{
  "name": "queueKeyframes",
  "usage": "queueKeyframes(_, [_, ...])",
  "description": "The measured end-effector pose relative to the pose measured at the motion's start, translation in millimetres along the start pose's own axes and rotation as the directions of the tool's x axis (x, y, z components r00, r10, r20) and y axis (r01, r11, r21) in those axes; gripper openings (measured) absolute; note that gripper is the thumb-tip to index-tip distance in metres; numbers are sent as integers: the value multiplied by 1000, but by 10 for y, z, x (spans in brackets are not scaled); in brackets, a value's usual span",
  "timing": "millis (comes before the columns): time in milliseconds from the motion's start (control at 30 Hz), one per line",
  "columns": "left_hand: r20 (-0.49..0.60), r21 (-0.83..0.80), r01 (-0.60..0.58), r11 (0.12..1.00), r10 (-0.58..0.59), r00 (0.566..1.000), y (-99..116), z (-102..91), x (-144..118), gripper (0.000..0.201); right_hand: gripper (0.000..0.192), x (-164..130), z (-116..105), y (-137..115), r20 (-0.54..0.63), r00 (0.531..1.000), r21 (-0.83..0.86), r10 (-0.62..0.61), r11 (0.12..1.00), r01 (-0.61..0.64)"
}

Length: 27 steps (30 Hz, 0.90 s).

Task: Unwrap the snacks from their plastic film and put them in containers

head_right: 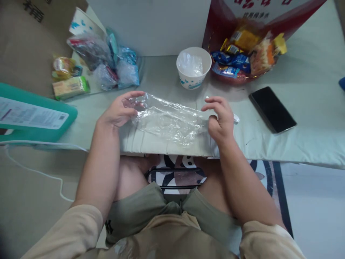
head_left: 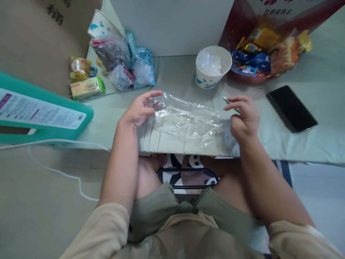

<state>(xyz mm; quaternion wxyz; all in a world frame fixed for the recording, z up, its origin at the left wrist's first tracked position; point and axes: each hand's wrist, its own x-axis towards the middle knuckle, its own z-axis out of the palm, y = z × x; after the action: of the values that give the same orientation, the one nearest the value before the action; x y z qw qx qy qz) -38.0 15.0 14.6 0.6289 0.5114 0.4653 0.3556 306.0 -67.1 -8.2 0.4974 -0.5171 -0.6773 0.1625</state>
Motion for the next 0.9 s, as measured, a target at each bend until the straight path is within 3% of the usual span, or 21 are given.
queueKeyframes(67, [13, 20, 2, 1000, -3, 1000, -12, -16, 2, 72, 35, -3, 84, -129, -6, 999, -11, -48, 999, 48])
queueKeyframes(167, [21, 33, -7, 999, 6, 1000, -40, -21, 12, 74, 47, -32, 233, -296, 285, 957, -191, -54, 975, 112])
queueKeyframes(233, [-1, 47, -24, 999, 24, 1000, -61, -20, 25, 75, 30, -59, 307, -389, 448, 894, -314, -10, 934, 168])
queueKeyframes(300, [-31, 76, -35, 997, 37, 999, -73, -24, 38, 74, 23, -87, 327, -478, 529, 849, -363, 13, 907, 213])
queueKeyframes(400, [-46, 101, -12, 995, 16, 999, -55, -46, 39, 73, 29, -123, 241, -582, 635, 772, -288, -21, 921, 262])
queueKeyframes(467, [-18, 97, 19, 995, -18, 1000, -31, -55, 28, 73, 30, -135, 146, -592, 687, 725, -156, -54, 963, 220])
queueKeyframes(500, [7, 90, 28, 996, -29, 1000, -20, -49, 20, 73, 30, -134, 107, -573, 653, 756, -107, -44, 983, 150])
queueKeyframes(533, [38, 75, 30, 997, -33, 999, -12, -33, 12, 72, 29, -128, 83, -540, 560, 828, -74, -4, 996, 54])
queueKeyframes(567, [74, 49, 26, 998, -30, 997, -8, -4, 4, 72, 26, -116, 80, -498, 423, 904, -32, 61, 998, -52])
queueKeyframes(600, [110, 16, 20, 1000, -22, 994, -5, 38, -5, 71, 21, -99, 100, -452, 285, 949, 35, 137, 988, -153])
queueKeyframes(633, [145, -20, 17, 1000, -14, 989, -1, 90, -15, 71, 20, -78, 141, -409, 199, 957, 120, 211, 964, -238])
queueKeyframes(667, [178, -51, 23, 998, -13, 984, 5, 147, -27, 70, 31, -53, 197, -375, 199, 944, 212, 261, 930, -302])
queueKeyframes(733, [243, -81, 60, 995, -39, 969, 34, 252, -57, 69, 58, 1, 323, -348, 429, 864, 349, 261, 835, -426])
queueKeyframes(767, [269, -76, 83, 994, -59, 961, 59, 287, -73, 68, 61, 25, 377, -358, 578, 782, 362, 233, 785, -502])
queueKeyframes(833, [289, -53, 101, 993, -82, 954, 121, 304, -102, 66, 48, 61, 444, -409, 789, 588, 305, 179, 716, -628])
queueKeyframes(867, [264, -55, 80, 995, -63, 962, 150, 292, -112, 65, 38, 72, 456, -442, 840, 515, 268, 170, 695, -667])
queueKeyframes(900, [205, -73, 37, 997, -21, 978, 173, 275, -117, 64, 33, 80, 458, -474, 862, 474, 239, 178, 681, -692])
